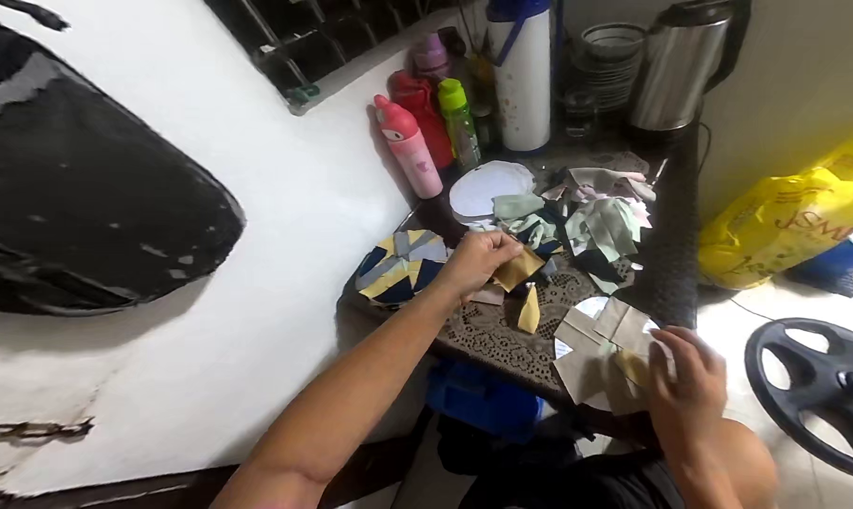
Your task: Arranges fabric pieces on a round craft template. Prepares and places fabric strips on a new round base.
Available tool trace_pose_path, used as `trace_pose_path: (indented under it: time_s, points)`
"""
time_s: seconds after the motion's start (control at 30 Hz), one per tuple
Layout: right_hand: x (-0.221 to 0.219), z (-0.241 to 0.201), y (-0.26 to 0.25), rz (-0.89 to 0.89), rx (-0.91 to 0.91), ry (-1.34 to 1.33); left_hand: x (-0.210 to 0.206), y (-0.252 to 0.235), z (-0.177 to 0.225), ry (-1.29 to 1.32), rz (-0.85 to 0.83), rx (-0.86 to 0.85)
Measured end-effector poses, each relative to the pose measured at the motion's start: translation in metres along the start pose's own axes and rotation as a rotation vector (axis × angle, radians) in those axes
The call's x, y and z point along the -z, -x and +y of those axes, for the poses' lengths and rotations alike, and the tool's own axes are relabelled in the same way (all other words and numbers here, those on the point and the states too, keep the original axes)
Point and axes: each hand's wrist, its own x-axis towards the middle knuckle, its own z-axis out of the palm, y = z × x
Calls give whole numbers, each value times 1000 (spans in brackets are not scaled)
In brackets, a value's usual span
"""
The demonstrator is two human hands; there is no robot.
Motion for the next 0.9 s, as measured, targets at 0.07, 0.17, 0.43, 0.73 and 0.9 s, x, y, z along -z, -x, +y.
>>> trace_pose_path:
  time_s: [0.07, 0.17, 0.43, 0.73, 0.9]
  points:
    - [1, -15, -1, -60, -33, -66, -20, 13, 5, 48, -75, 44]
    - [9, -39, -10, -238, -236, -218, -53, 34, 10, 164, -206, 102]
    - [46, -33, -5, -489, -634, -543, -112, 67, -5, 334, -469, 133]
    - [51, -13, -28, -537, -481, -27, -146, 35, -9, -73, -423, -54]
    - [40, -5, -55, -601, -502, 226, -162, 6, 5, -403, -388, -173]
